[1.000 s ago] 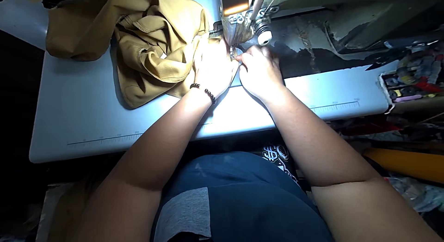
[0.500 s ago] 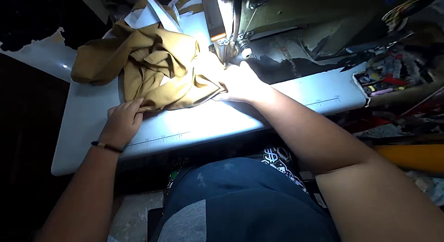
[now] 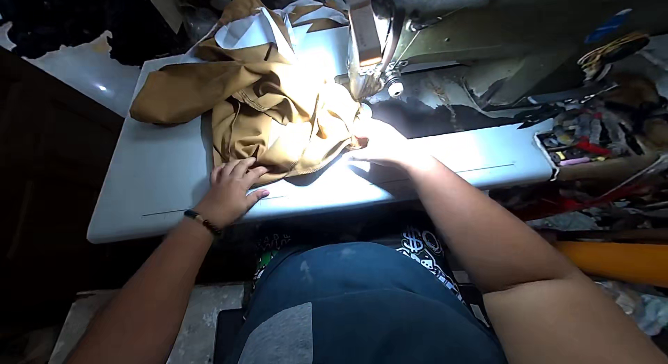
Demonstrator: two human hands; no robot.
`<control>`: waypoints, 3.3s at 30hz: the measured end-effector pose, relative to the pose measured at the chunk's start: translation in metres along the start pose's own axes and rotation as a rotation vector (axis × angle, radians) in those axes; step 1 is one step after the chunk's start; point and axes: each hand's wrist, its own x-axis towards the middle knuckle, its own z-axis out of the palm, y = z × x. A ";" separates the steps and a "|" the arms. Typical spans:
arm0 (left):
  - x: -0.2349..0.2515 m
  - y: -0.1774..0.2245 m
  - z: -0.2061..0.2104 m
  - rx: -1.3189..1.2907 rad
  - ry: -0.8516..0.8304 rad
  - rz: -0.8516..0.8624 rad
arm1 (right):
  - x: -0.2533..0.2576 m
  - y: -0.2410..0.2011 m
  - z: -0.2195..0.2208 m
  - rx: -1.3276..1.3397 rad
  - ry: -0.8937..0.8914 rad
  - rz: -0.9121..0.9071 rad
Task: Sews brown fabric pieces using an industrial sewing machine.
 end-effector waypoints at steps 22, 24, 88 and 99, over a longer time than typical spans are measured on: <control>0.056 0.042 0.003 0.141 0.037 0.239 | -0.051 -0.005 0.002 -0.212 0.185 -0.007; 0.046 0.032 -0.011 0.078 0.123 0.367 | -0.059 -0.001 -0.006 -0.213 0.265 -0.041; 0.118 0.131 0.066 -0.408 0.036 0.387 | -0.050 -0.005 0.024 0.137 0.387 0.153; 0.128 0.123 0.065 -0.404 0.046 0.435 | -0.041 -0.009 0.012 0.065 0.242 0.185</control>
